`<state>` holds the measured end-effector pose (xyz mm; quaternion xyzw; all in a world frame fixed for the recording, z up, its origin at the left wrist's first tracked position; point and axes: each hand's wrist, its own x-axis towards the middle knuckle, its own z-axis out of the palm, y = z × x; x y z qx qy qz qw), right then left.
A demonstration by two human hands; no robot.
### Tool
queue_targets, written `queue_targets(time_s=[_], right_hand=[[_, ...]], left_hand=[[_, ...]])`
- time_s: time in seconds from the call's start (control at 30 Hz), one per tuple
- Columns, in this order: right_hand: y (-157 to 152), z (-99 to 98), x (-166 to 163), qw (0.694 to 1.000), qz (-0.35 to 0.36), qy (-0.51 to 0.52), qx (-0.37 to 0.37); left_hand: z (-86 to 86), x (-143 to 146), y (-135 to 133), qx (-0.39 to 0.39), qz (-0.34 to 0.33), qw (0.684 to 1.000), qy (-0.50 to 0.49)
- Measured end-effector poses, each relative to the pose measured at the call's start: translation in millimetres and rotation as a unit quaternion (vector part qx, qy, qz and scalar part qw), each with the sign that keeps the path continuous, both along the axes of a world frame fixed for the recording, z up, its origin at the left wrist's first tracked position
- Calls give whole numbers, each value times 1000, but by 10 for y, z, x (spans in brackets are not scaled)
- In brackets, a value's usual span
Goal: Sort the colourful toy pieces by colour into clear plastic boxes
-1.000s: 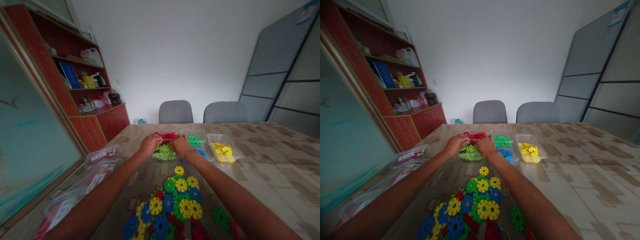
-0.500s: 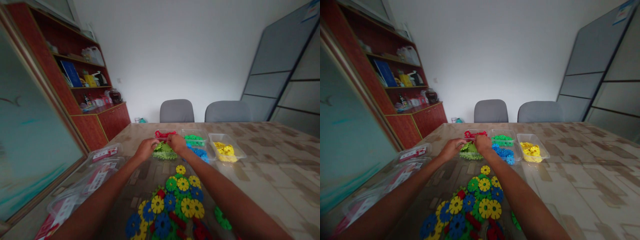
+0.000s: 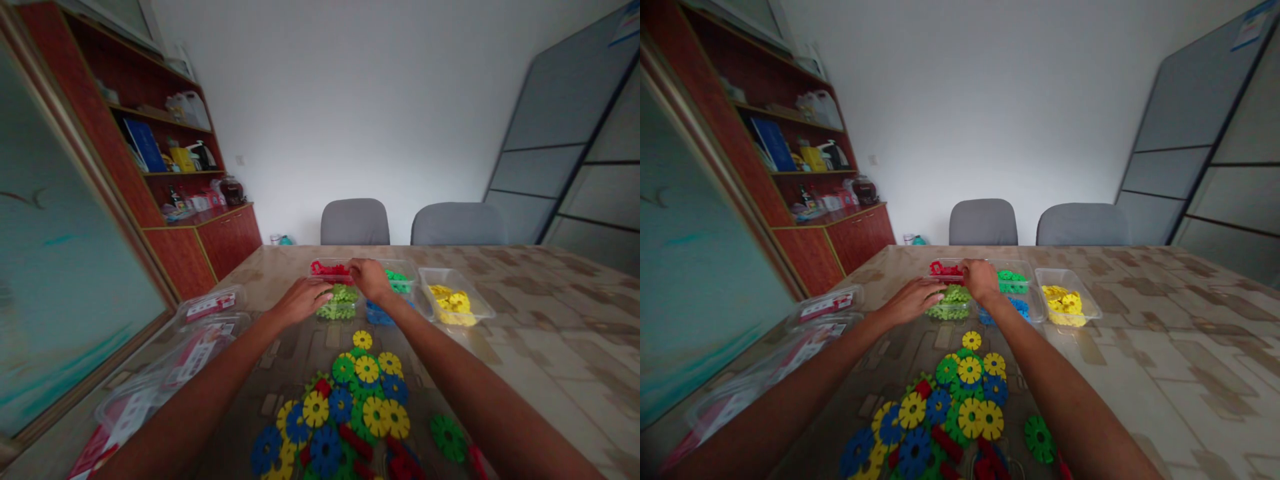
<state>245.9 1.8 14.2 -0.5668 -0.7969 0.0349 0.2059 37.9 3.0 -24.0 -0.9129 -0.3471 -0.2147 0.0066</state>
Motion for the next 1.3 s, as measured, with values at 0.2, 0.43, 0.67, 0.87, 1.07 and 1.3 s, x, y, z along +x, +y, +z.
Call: queue_targets(time_s=[0.2,0.43,0.67,0.87,1.07,1.3], right_hand=[[-115,-90,257,998,50,43,12],[-556,-163,504,987,119,104,13],[-1135,-148,913,979,132,155,9],[-1307,-129,1147,980,108,167,-19],[-1323,-69,1029,980,119,157,-38],[-1329,-85,1012,978,133,148,-55]], left_hand=[[29,61,-58,17,-18,1000,9],[30,125,-95,6,-52,998,17],[59,7,-114,11,-7,997,-77],[59,-191,-194,32,36,993,-110],[-100,-182,-278,18,-14,999,-42],[-53,-101,-254,40,25,998,-30]])
